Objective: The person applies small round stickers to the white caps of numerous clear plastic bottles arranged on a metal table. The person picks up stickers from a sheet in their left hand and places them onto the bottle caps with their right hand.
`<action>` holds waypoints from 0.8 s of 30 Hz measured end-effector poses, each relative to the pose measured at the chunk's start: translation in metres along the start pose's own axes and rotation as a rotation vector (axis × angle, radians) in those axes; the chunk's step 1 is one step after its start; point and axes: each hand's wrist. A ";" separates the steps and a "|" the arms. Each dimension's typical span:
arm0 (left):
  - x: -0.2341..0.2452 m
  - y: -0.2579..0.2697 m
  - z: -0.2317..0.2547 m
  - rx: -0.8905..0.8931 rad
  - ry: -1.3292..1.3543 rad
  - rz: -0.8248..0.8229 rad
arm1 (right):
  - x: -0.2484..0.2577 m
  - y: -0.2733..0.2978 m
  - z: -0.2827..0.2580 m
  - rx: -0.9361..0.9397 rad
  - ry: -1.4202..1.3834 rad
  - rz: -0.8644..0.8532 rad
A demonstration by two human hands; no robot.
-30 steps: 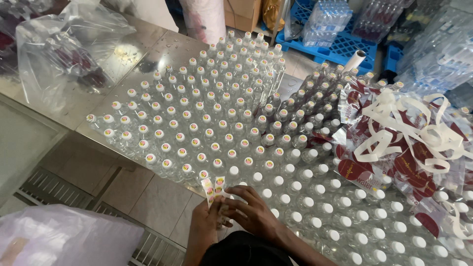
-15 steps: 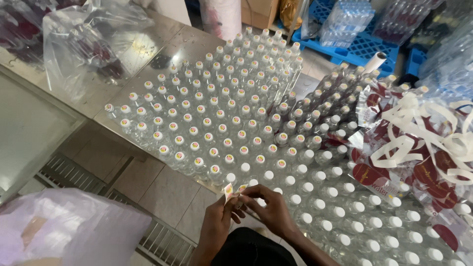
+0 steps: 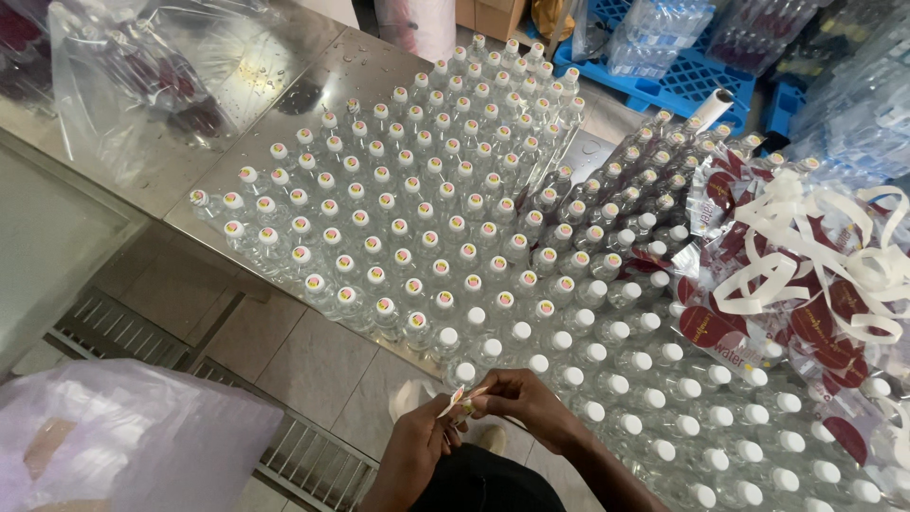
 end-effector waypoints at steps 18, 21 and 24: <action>0.029 0.008 -0.038 0.085 0.036 0.051 | 0.063 -0.098 0.037 0.308 0.701 0.475; 0.032 0.008 -0.049 0.095 0.088 0.091 | 0.076 -0.112 0.059 0.498 0.881 0.449; 0.035 0.008 -0.051 0.135 0.044 0.088 | 0.076 -0.114 0.061 0.483 0.856 0.449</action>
Point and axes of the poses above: each hand's wrist, its own y-axis away from the middle knuckle, its own x-axis out of the back of the hand, z = x × y, and after that the axes turned 6 degrees about x, right-handed
